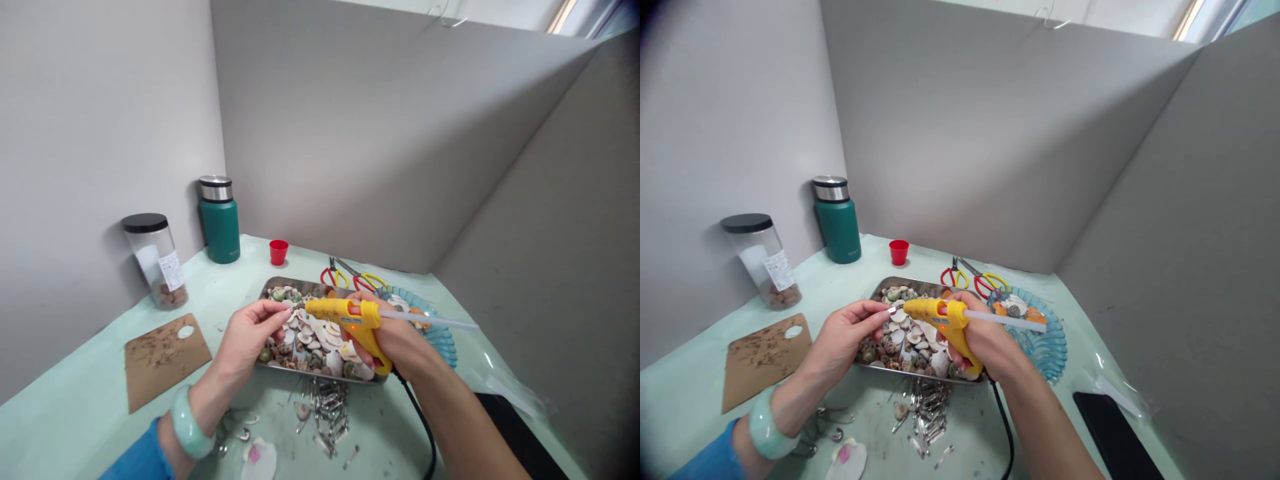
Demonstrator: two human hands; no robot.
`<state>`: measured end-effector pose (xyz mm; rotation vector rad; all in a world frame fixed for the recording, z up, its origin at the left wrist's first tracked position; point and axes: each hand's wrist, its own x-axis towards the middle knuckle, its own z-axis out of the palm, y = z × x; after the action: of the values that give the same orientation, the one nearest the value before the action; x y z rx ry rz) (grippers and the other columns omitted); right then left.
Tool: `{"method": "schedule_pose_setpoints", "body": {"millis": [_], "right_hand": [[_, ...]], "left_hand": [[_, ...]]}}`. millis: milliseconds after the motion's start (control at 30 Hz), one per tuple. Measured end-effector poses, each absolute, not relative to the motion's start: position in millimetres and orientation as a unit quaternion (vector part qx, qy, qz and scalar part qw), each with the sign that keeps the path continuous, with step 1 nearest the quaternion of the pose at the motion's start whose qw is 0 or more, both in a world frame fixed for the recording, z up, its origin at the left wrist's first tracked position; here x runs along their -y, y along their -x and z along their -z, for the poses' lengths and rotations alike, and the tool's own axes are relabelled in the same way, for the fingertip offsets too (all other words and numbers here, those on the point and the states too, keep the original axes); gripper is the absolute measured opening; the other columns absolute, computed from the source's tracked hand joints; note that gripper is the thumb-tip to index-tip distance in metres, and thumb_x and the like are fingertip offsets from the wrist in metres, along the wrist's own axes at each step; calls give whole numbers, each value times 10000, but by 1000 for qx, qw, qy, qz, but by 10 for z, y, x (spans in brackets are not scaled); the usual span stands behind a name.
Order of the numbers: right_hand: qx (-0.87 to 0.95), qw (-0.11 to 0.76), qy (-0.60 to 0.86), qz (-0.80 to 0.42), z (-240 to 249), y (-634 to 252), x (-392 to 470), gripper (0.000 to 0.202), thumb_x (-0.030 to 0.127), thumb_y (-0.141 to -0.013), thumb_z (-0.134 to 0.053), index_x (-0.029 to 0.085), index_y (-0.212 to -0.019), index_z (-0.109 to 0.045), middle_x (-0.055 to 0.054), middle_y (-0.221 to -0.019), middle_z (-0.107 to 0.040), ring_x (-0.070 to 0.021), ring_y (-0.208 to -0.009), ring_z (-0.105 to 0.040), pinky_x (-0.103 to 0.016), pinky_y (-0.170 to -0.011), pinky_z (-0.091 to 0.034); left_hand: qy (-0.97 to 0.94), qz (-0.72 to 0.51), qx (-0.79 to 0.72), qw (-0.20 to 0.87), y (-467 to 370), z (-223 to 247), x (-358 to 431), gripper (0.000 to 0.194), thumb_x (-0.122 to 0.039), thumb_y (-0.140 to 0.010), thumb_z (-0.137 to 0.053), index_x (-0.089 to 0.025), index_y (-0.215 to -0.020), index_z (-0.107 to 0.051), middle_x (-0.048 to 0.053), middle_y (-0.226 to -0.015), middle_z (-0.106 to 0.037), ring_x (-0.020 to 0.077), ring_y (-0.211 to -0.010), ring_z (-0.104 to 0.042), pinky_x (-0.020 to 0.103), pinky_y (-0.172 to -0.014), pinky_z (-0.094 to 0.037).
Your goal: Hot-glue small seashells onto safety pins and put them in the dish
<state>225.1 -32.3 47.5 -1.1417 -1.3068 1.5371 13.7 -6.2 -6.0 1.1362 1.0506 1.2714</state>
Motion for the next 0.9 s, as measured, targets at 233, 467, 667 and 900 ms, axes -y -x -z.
{"method": "schedule_pose_setpoints", "body": {"millis": [233,467,667,900], "right_hand": [[521,391,455,-608,-470,-2251,326,197,347,-789,-472,219,-937,-451,-2,-729,-609,-59,-307,-426,-168,-278,-263],[518,395,461,-603,-440,-2280,302,250,358,-779,-454,220,-988,-470,22,-628,-566,-74,-305,-420,-178,-282,-261],[516,398,466,-599,-485,-2250,313,199,326,-771,-447,226,-943,-459,32,-580,-542,-80,-301,-407,-183,-280,-260],[518,388,469,-601,-480,-2239,327,129,322,-800,-403,228,-887,-412,41,-566,-529,-78,-290,-395,-179,-277,-253]], "left_hand": [[-480,-533,-442,539,-132,66,53,174,-281,-687,-696,-149,-794,-658,-46,-532,-579,62,-479,-496,171,-496,-387],[-475,-538,-439,541,-133,60,46,164,-275,-692,-692,-153,-798,-665,-47,-530,-579,60,-486,-495,167,-503,-379],[-474,-535,-440,544,-130,42,65,160,-268,-682,-697,-150,-784,-659,-49,-528,-581,57,-475,-494,166,-496,-377],[-479,-532,-440,542,-120,65,61,167,-274,-692,-691,-157,-807,-662,-49,-532,-584,56,-480,-495,161,-497,-375]]}}
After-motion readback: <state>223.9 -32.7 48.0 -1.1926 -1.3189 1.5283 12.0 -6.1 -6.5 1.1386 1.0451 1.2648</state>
